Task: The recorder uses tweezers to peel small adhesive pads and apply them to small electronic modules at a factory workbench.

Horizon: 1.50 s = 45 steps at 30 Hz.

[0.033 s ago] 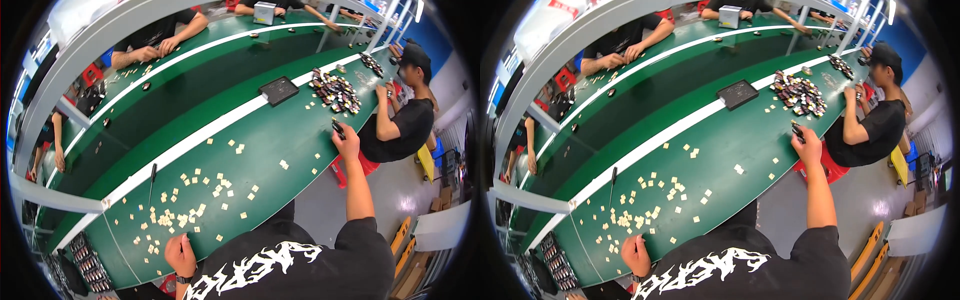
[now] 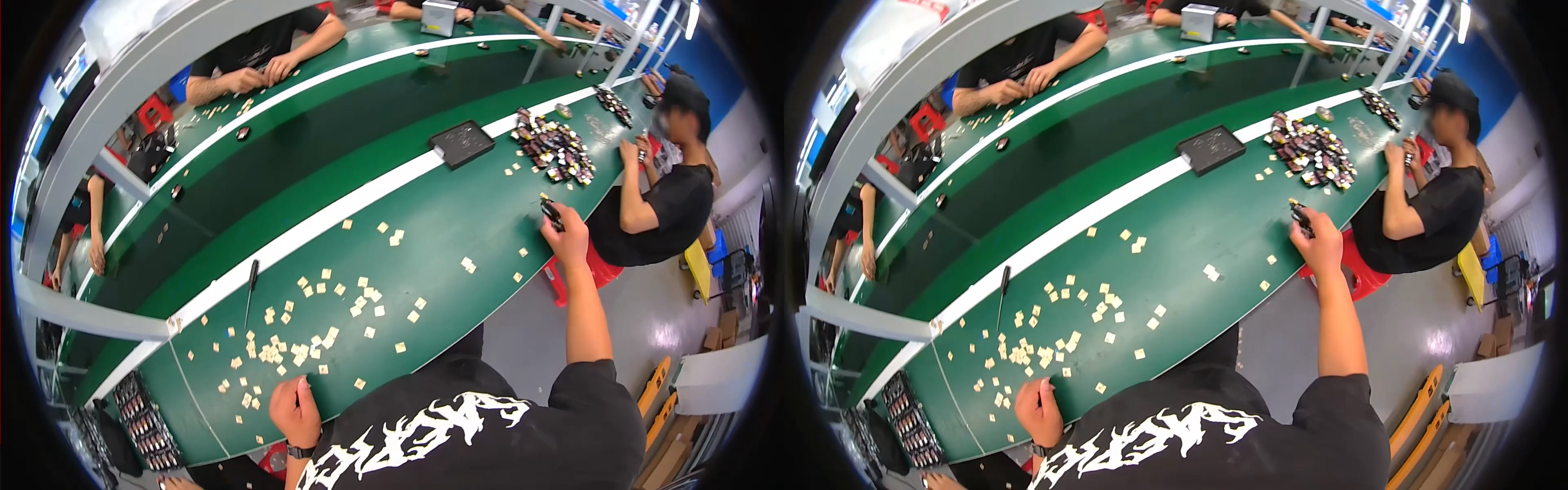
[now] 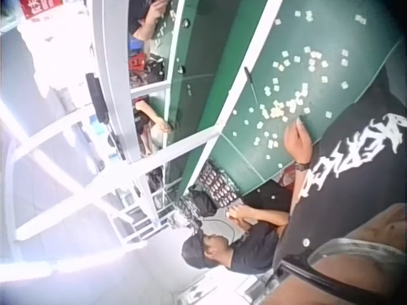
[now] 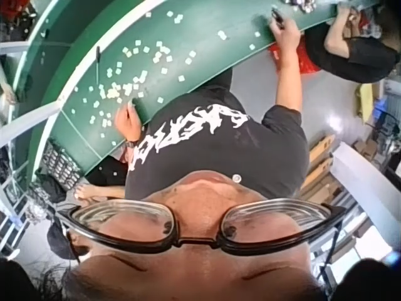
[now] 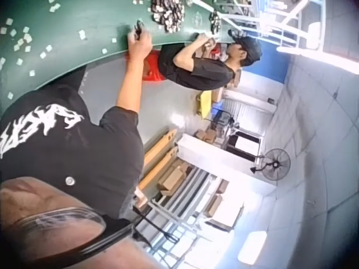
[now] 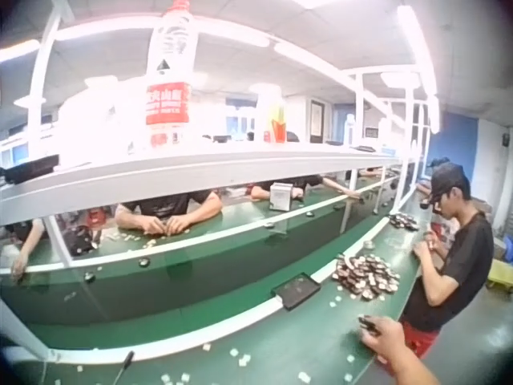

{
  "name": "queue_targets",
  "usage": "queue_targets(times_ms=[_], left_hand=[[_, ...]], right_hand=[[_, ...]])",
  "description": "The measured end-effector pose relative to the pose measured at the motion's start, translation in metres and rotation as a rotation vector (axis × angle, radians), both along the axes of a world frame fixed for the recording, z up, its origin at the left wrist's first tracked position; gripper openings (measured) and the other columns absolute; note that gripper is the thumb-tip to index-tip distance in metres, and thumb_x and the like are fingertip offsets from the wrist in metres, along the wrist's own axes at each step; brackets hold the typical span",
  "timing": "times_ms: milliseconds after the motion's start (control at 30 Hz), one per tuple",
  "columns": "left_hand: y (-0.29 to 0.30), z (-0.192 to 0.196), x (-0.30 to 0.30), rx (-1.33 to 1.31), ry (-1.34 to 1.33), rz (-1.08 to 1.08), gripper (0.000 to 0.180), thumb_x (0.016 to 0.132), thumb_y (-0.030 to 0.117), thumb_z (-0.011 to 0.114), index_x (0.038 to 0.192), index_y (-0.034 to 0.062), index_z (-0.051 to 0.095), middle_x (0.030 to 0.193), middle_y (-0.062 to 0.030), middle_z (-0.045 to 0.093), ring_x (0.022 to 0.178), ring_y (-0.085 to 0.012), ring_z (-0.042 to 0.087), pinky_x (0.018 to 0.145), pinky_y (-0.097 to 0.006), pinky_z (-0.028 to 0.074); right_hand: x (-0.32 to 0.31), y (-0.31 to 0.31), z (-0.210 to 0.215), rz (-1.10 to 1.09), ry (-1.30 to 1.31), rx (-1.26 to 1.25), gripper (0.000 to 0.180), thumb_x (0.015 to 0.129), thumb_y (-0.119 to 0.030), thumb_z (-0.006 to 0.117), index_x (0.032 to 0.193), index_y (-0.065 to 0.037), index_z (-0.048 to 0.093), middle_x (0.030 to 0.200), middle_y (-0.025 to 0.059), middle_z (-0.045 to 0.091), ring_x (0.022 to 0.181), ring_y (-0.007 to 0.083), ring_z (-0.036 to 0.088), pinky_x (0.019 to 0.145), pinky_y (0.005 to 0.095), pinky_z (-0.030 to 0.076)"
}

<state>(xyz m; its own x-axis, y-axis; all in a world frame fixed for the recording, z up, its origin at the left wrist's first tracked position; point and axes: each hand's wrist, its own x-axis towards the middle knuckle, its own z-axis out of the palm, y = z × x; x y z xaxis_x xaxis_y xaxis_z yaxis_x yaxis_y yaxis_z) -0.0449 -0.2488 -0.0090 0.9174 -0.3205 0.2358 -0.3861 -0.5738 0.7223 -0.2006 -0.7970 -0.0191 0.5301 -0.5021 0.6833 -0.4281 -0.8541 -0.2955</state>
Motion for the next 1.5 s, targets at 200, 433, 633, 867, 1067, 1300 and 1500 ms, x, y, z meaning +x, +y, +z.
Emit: queue_targets(times_ms=[200, 433, 633, 867, 1067, 1300, 1500], left_hand=[[-0.019, 0.020, 0.000, -0.458, 0.583, -0.133, 0.025, 0.099, 0.013, 0.058, 0.118, -0.0040, 0.061, 0.107, -0.0164, 0.069, 0.091, -0.0245, 0.067, 0.082, -0.036, 0.054], [-0.080, 0.025, 0.035, -0.939, 1.364, -0.430, 0.053, 0.107, 0.038, 0.042, 0.146, 0.0014, 0.038, 0.136, -0.0189, 0.054, 0.118, -0.0273, 0.059, 0.102, -0.046, 0.049], [-0.060, 0.011, 0.033, -1.098, 1.471, -0.391, 0.045, 0.106, 0.032, 0.041, 0.139, 0.0012, 0.044, 0.130, -0.0171, 0.057, 0.116, -0.0270, 0.060, 0.101, -0.046, 0.051], [-0.053, 0.006, 0.031, -1.202, 1.477, -0.277, 0.032, 0.100, 0.011, 0.044, 0.130, -0.0004, 0.049, 0.132, -0.0208, 0.055, 0.116, -0.0319, 0.060, 0.103, -0.050, 0.050], [-0.046, 0.006, 0.032, -1.262, 1.431, -0.212, 0.029, 0.100, 0.011, 0.047, 0.127, -0.0004, 0.047, 0.133, -0.0245, 0.054, 0.120, -0.0363, 0.059, 0.106, -0.047, 0.050], [-0.048, 0.014, 0.026, -1.281, 1.374, -0.208, 0.032, 0.102, 0.021, 0.047, 0.126, -0.0008, 0.050, 0.128, -0.0220, 0.057, 0.119, -0.0359, 0.060, 0.104, -0.047, 0.050], [-0.045, 0.014, 0.021, -1.253, 1.320, -0.229, 0.034, 0.103, 0.025, 0.046, 0.126, 0.0014, 0.053, 0.120, -0.0147, 0.059, 0.108, -0.0251, 0.062, 0.094, -0.041, 0.052]], right_hand=[[0.054, 0.146, 0.030, 0.508, 0.068, -0.035, 0.036, 0.068, -0.013, 0.079, 0.102, -0.012, 0.070, 0.083, 0.0049, 0.067, 0.060, 0.0202, 0.065, 0.053, 0.0325, 0.054], [0.099, 0.258, 0.016, 0.950, 0.176, -0.125, 0.036, 0.072, -0.030, 0.078, 0.104, -0.018, 0.066, 0.089, 0.0003, 0.060, 0.056, 0.0141, 0.060, 0.047, 0.0291, 0.049], [0.117, 0.279, 0.013, 1.131, 0.250, -0.174, 0.041, 0.073, -0.036, 0.077, 0.106, -0.016, 0.064, 0.093, 0.0005, 0.061, 0.058, 0.0130, 0.061, 0.048, 0.0288, 0.051], [0.122, 0.277, 0.020, 1.156, 0.263, -0.030, 0.045, 0.074, -0.040, 0.080, 0.112, -0.018, 0.066, 0.090, -0.0029, 0.061, 0.061, 0.0131, 0.063, 0.052, 0.0271, 0.051], [0.113, 0.264, 0.013, 0.934, 0.410, -0.097, 0.052, 0.072, -0.048, 0.080, 0.108, -0.014, 0.065, 0.090, -0.0003, 0.058, 0.061, 0.0142, 0.061, 0.051, 0.0274, 0.049], [0.110, 0.288, 0.032, 0.917, 0.339, 0.014, 0.054, 0.071, -0.045, 0.083, 0.111, -0.014, 0.064, 0.095, 0.0008, 0.057, 0.064, 0.0153, 0.063, 0.052, 0.0270, 0.050], [0.116, 0.317, 0.034, 0.965, 0.414, 0.273, 0.053, 0.069, -0.033, 0.087, 0.111, -0.010, 0.066, 0.101, 0.0034, 0.063, 0.070, 0.0196, 0.066, 0.056, 0.0314, 0.053]])
